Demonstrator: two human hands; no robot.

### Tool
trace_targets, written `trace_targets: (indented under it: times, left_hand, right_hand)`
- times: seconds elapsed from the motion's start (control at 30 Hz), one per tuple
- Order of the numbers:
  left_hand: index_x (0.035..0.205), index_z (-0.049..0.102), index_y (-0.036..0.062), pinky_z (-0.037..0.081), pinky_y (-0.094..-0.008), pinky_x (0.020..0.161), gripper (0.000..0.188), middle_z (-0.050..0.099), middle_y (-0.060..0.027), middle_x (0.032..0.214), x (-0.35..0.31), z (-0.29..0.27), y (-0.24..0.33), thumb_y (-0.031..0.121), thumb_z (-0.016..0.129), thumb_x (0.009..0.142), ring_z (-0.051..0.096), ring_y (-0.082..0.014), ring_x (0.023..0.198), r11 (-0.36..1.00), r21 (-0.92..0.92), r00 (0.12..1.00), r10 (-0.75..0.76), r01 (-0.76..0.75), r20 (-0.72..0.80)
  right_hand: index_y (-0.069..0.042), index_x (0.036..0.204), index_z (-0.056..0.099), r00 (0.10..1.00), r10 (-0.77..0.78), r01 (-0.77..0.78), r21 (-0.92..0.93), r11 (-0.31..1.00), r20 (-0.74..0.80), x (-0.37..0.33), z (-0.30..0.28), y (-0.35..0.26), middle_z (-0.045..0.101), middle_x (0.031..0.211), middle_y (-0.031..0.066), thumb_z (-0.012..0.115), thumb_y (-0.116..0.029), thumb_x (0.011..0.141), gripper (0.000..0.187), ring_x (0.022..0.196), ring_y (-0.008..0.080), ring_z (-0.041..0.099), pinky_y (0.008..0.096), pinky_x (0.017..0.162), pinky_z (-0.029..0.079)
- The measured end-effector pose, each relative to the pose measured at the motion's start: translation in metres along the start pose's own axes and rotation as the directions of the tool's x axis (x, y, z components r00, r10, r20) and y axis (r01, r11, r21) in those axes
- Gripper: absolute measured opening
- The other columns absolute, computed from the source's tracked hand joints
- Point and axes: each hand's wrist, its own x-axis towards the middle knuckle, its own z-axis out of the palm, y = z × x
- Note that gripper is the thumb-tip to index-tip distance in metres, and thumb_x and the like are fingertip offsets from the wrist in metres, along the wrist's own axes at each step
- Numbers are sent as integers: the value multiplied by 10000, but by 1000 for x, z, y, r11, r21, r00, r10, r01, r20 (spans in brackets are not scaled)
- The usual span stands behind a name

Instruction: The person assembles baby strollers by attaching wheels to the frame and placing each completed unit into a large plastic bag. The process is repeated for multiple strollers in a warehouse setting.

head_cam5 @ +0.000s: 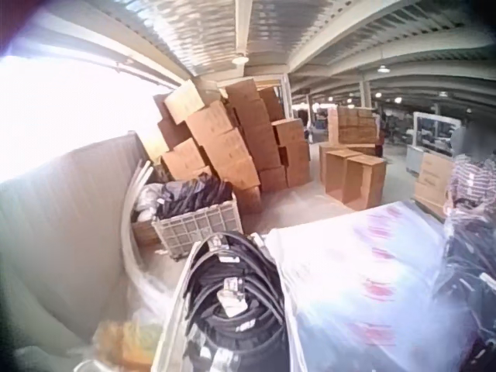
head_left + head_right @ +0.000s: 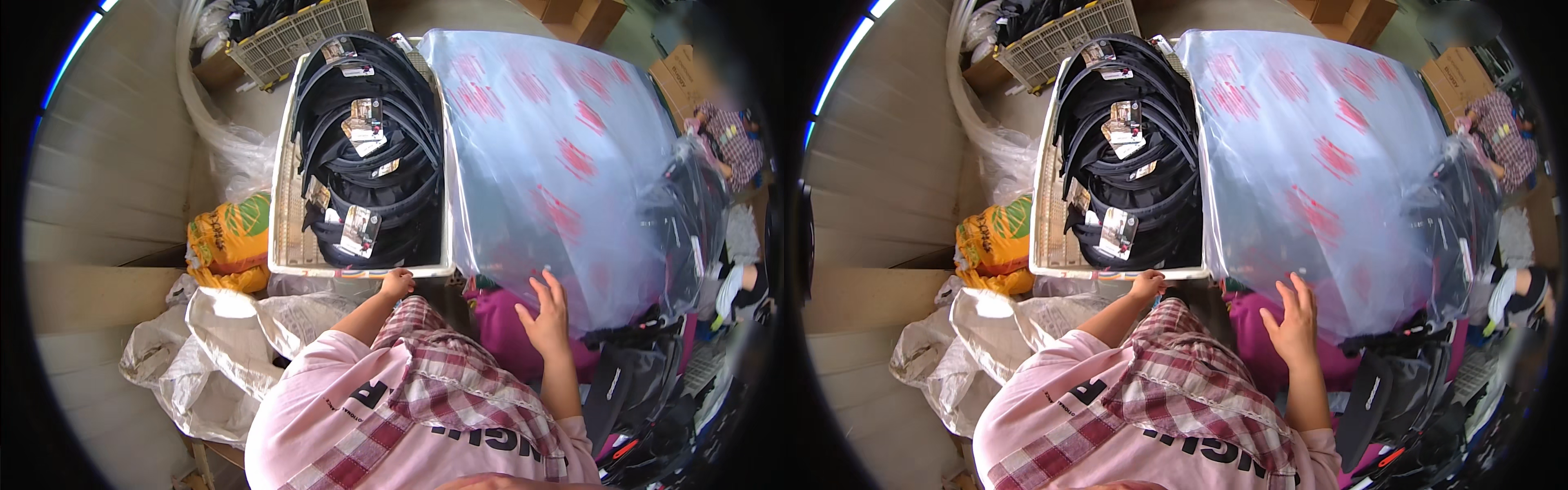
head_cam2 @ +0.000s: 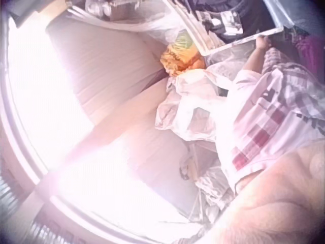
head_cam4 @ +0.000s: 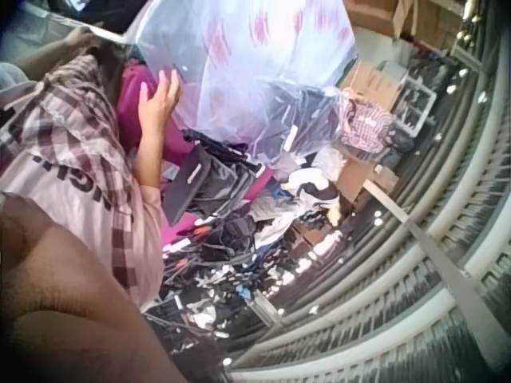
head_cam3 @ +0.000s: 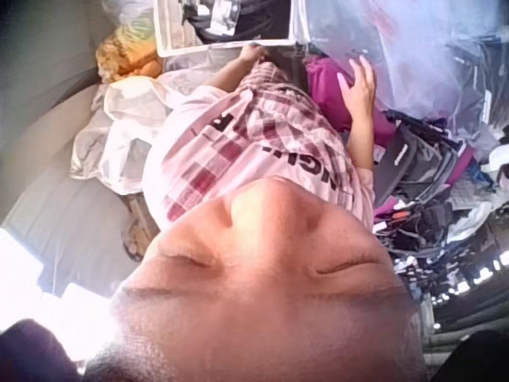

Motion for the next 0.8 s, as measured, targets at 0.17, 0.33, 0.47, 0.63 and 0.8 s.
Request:
trace_targets:
  times: [0.17,0.33,0.47,0.63,0.8]
  left_hand:
    - [1012,606,-4,512,-267,588,167,671,-106,838,103,-38,60,100,504,931,628,-145,648,986,-166,1000,25,-25,-4]
    - [1116,582,-28,534,-269,719,224,661,-87,924,198,-45,156,112,527,951,645,-156,790,968,-228,994,108,-102,14]
    - [1242,519,-64,519,-266,799,350,622,-129,1056,277,-15,204,105,557,938,640,-198,911,904,-413,993,119,-112,-11]
    - [1320,412,-74,501,-286,808,583,588,-117,1097,363,25,226,198,665,871,596,-190,933,913,-402,995,29,-65,-93]
    - [1268,485,-72,476,-345,892,720,644,-168,1123,439,42,209,301,789,733,625,-262,1000,996,25,903,87,-84,-421]
  right_hand:
    - [-90,1466,302,926,278,-185,-336,923,254,96,51,10,224,1516,219,862,-186,629,1011,1341,406,306,463,1093,327]
    - [-114,1495,231,758,555,-350,-504,790,343,130,77,25,188,1535,229,877,-204,610,1099,1347,415,304,463,1089,329]
    - [-59,1487,216,740,584,-353,-545,760,335,143,88,26,179,1530,248,882,-202,597,1121,1325,434,322,456,1078,339]
    - [24,1471,179,723,588,-329,-569,754,362,155,96,21,151,1521,289,890,-215,578,1167,1313,455,324,459,1078,337]
    - [32,1475,159,680,626,-344,-588,732,381,176,94,23,109,1528,297,895,-225,569,1195,1338,465,286,454,1091,323]
